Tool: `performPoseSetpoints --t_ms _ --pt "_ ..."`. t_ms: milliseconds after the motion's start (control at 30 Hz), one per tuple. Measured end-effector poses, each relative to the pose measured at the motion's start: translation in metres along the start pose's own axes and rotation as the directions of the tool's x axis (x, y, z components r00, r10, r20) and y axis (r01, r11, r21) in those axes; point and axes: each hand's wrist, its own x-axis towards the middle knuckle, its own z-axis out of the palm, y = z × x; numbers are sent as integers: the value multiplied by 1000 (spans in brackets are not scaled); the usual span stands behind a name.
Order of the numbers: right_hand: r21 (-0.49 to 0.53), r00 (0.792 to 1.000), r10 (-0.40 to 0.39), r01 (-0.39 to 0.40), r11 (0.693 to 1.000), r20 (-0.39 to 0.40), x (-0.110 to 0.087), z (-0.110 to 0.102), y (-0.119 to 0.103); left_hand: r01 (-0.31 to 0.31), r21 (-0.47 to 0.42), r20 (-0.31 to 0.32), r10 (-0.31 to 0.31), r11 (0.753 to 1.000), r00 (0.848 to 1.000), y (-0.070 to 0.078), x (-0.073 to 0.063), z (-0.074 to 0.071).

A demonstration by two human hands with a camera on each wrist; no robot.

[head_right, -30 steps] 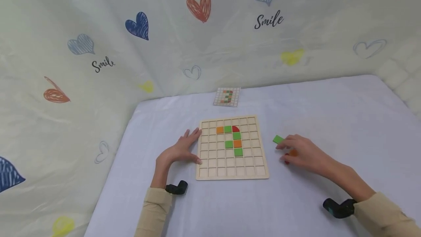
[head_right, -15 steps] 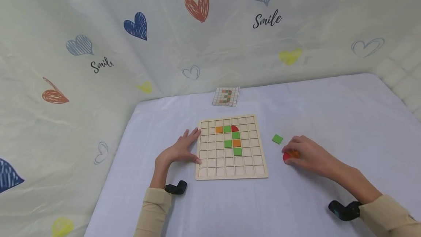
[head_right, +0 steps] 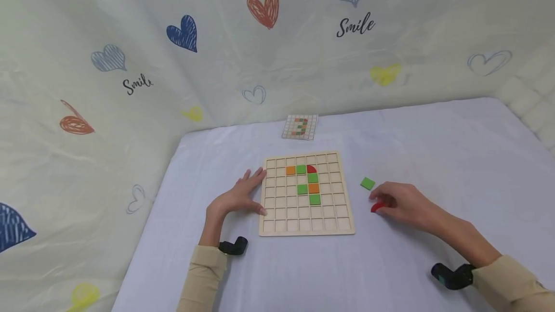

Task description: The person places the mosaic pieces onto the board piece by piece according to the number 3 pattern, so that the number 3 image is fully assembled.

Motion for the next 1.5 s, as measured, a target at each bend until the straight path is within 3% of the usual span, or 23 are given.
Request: performPoseSetpoints --t_ms 300,533,967,1200,1500 --pt "23 992 -105 107 994 -68 3 3 -4 -1 13 8 1 1000 1000 -2 3 0" --pt "14 997 -49 50 999 -57 7 5 -9 0 7 5 0 1000 1000 -1 3 1" --pt "145 1000 2 1 989 -19 17 12 -23 0 9 5 0 1000 1000 1 0 0" --pt "205 1000 -8 7 979 6 25 19 -28 1 16 6 -1 1000 1000 1 0 -1" --pt "192 1000 -11 10 981 4 33 26 -36 7 25 5 -8 1000 1000 0 0 -1"
